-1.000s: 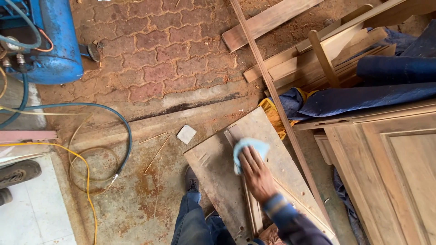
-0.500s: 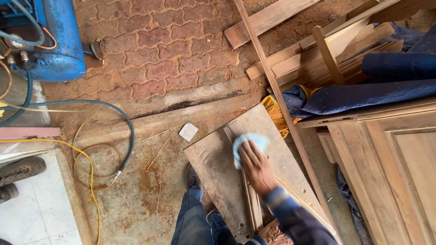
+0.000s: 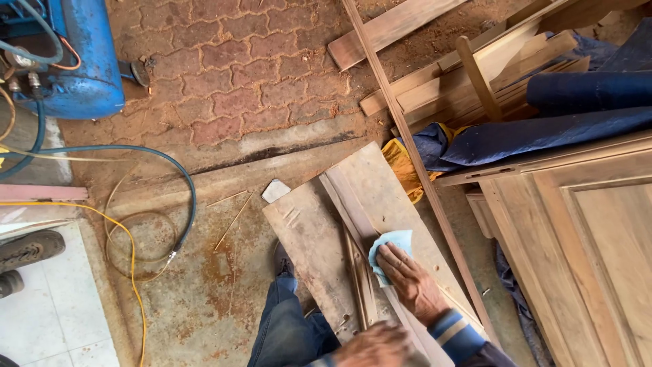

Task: Sanding long wooden slats with sandpaper and a sanding block on a workbench.

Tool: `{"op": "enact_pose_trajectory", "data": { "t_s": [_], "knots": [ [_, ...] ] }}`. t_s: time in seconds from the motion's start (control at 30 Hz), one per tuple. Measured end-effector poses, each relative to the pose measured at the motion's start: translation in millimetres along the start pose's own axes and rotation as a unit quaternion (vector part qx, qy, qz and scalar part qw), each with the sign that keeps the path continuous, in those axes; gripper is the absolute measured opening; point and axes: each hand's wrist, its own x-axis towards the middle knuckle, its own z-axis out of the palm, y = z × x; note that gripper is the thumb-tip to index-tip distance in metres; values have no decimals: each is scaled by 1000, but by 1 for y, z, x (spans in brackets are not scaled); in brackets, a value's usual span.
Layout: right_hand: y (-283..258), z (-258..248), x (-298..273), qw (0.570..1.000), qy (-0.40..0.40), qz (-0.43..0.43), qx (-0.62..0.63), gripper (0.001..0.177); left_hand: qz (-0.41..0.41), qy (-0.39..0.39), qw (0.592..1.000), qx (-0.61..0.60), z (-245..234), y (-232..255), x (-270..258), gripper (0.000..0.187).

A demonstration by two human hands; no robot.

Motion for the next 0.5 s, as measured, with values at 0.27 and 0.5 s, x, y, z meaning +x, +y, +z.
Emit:
{"op": "enact_pose_trajectory", "data": {
  "t_s": [0.27, 0.5],
  "knots": [
    [-55, 6, -91, 988, 22, 148, 36, 62, 276, 5, -20, -961, 25, 116, 119, 70],
    [-56, 16, -92, 980, 84, 166, 74, 65, 315, 16, 110, -942, -57, 116, 149, 75]
  ]
}}
